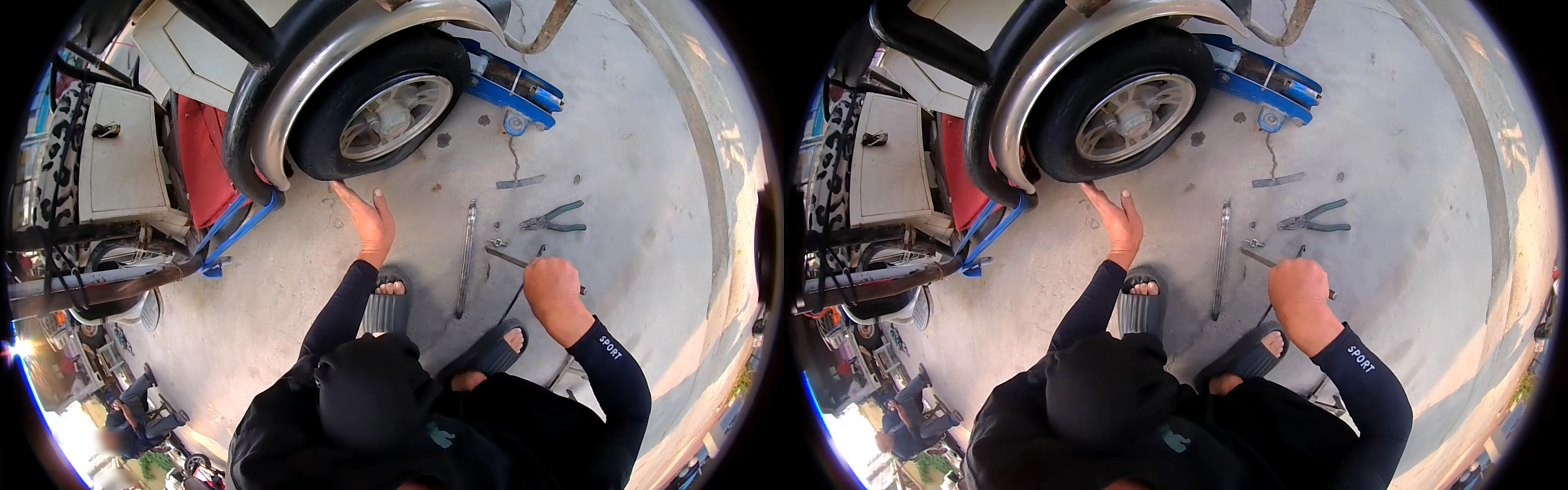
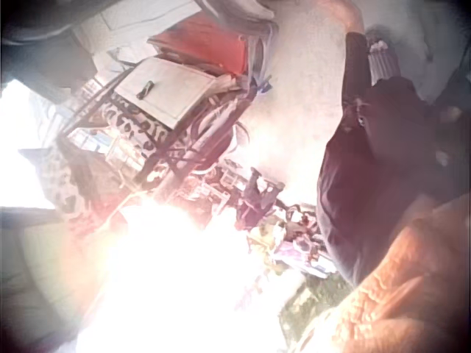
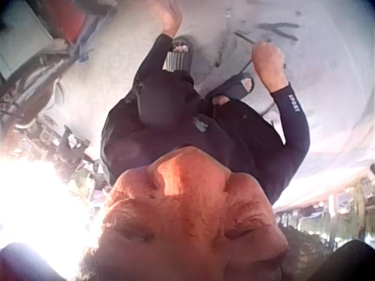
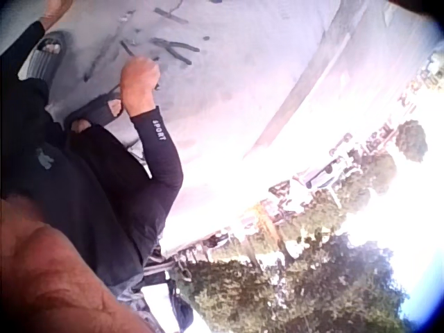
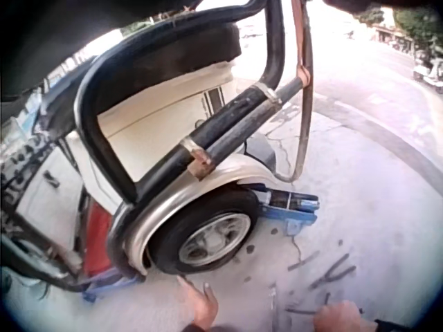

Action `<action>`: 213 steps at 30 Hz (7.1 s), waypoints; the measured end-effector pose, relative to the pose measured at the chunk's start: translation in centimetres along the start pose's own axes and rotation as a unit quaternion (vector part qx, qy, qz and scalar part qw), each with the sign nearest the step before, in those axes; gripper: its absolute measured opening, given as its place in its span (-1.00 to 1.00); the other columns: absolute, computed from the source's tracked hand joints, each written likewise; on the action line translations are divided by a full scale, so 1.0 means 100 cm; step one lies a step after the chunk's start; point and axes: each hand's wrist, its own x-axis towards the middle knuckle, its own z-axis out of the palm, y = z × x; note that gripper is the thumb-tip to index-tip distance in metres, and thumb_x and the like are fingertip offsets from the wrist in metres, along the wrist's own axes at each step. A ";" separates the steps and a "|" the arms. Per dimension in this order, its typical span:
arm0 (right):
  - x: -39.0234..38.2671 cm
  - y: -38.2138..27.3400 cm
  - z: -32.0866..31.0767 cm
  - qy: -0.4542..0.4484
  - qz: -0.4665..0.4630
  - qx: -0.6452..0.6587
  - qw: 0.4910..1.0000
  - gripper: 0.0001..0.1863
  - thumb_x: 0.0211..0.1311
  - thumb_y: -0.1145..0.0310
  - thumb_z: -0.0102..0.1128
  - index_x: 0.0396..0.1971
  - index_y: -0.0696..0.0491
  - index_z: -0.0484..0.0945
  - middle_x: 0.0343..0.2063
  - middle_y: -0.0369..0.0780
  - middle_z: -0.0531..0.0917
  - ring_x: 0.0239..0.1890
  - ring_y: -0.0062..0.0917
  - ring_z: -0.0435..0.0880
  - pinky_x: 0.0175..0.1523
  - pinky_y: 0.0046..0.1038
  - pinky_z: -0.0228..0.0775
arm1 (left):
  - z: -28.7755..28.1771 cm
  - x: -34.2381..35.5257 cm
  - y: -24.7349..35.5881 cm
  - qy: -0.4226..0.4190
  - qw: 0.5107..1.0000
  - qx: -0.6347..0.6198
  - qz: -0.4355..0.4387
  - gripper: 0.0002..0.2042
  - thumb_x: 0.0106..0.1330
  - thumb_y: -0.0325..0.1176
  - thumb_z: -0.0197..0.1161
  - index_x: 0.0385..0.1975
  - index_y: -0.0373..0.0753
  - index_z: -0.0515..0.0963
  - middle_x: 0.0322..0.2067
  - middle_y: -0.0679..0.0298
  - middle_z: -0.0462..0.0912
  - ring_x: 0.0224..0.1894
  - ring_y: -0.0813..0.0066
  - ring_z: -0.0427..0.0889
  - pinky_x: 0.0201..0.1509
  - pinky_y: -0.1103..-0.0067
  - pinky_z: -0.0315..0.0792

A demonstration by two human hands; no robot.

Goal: The person uses tire levers and a tire changing tool to pry the tire bead off the rim and remove the inner tube from a scooter wheel. The inner tube is pulled out and set aside on the ground.

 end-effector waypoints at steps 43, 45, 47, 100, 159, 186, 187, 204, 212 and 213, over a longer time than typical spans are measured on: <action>-0.015 -0.043 -0.211 0.323 -0.086 0.137 0.932 -0.84 0.36 0.38 0.15 -0.21 0.16 0.59 -0.58 -0.03 0.64 -0.46 -0.09 0.70 -0.39 -0.18 0.53 | -0.084 0.070 0.003 -0.023 0.956 -0.273 -0.107 -0.14 0.18 -0.06 0.50 0.37 -0.33 0.17 0.28 0.17 0.35 0.32 0.39 0.30 0.43 0.48 0.11; -0.025 -0.028 -0.244 0.343 -0.126 0.048 0.930 -0.88 0.28 0.43 0.18 -0.32 0.17 0.61 -0.57 -0.02 0.65 -0.44 -0.09 0.70 -0.35 -0.21 0.56 | -0.076 0.075 0.014 -0.062 0.950 -0.281 -0.125 -0.15 0.19 -0.08 0.50 0.36 -0.33 0.18 0.27 0.18 0.36 0.30 0.40 0.32 0.42 0.48 0.13; -0.030 -0.021 -0.261 0.358 -0.163 -0.017 0.919 -0.92 0.18 0.50 0.22 -0.35 0.18 0.62 -0.55 -0.03 0.66 -0.44 -0.09 0.71 -0.33 -0.23 0.58 | -0.071 0.077 0.023 -0.072 0.946 -0.291 -0.124 -0.17 0.19 -0.10 0.50 0.36 -0.32 0.18 0.26 0.19 0.38 0.28 0.42 0.34 0.40 0.49 0.16; -0.050 -0.009 -0.229 0.293 -0.142 0.188 0.927 -0.87 0.33 0.50 0.09 -0.32 0.25 0.56 -0.61 0.08 0.56 -0.47 0.02 0.60 -0.38 -0.12 0.41 | -0.079 0.075 -0.001 -0.032 0.962 -0.263 -0.060 -0.23 0.22 -0.12 0.50 0.30 -0.37 0.23 0.16 0.21 0.45 0.16 0.45 0.43 0.30 0.55 0.26; -0.014 -0.002 -0.250 0.431 -0.132 0.021 0.893 -0.86 0.23 0.43 0.24 -0.48 0.17 0.63 -0.50 0.01 0.65 -0.35 -0.08 0.68 -0.31 -0.17 0.53 | -0.066 0.095 0.012 0.017 0.984 -0.168 0.058 -0.20 0.12 -0.19 0.54 0.27 -0.46 0.30 0.19 0.09 0.49 0.23 0.29 0.43 0.40 0.46 0.20; -0.025 -0.025 -0.281 0.316 -0.081 -0.056 0.944 -0.88 0.15 0.46 0.27 -0.32 0.11 0.72 -0.32 -0.10 0.77 -0.18 -0.26 0.79 -0.14 -0.28 0.67 | -0.067 0.085 0.065 0.006 0.974 -0.228 0.004 -0.31 0.23 -0.30 0.45 0.28 -0.49 0.30 0.23 0.08 0.45 0.24 0.33 0.43 0.42 0.48 0.16; -0.027 -0.027 -0.285 0.307 -0.061 -0.059 0.948 -0.87 0.14 0.45 0.28 -0.32 0.09 0.73 -0.31 -0.12 0.78 -0.17 -0.29 0.79 -0.13 -0.30 0.67 | -0.061 0.086 0.068 0.023 0.974 -0.223 0.010 -0.32 0.22 -0.30 0.45 0.27 -0.49 0.31 0.23 0.08 0.45 0.24 0.33 0.43 0.41 0.48 0.17; 0.013 -0.089 -0.098 0.329 -0.048 0.440 0.834 -0.73 0.38 0.38 0.11 -0.01 0.18 0.46 -0.34 0.00 0.66 -0.30 -0.02 0.67 -0.25 -0.04 0.47 | -0.067 0.084 0.036 0.033 0.975 -0.211 -0.057 -0.36 0.24 -0.18 0.47 0.20 -0.43 0.37 0.12 0.13 0.53 0.13 0.36 0.48 0.33 0.49 0.25; 0.191 -0.093 -0.014 0.458 -0.118 0.398 0.786 -0.81 0.39 0.28 0.16 -0.25 0.08 0.43 -0.38 -0.09 0.63 -0.31 -0.11 0.66 -0.29 -0.14 0.51 | -0.065 0.071 0.031 0.013 0.973 -0.227 -0.046 -0.25 0.25 -0.20 0.48 0.32 -0.36 0.21 0.24 0.16 0.41 0.26 0.37 0.37 0.42 0.46 0.14; 0.210 -0.079 -0.027 0.485 -0.131 0.393 0.770 -0.80 0.40 0.25 0.14 -0.28 0.06 0.42 -0.37 -0.08 0.62 -0.29 -0.11 0.66 -0.27 -0.14 0.51 | -0.062 0.067 0.030 0.009 0.974 -0.219 -0.051 -0.24 0.25 -0.19 0.48 0.33 -0.35 0.20 0.26 0.16 0.39 0.28 0.37 0.35 0.42 0.46 0.13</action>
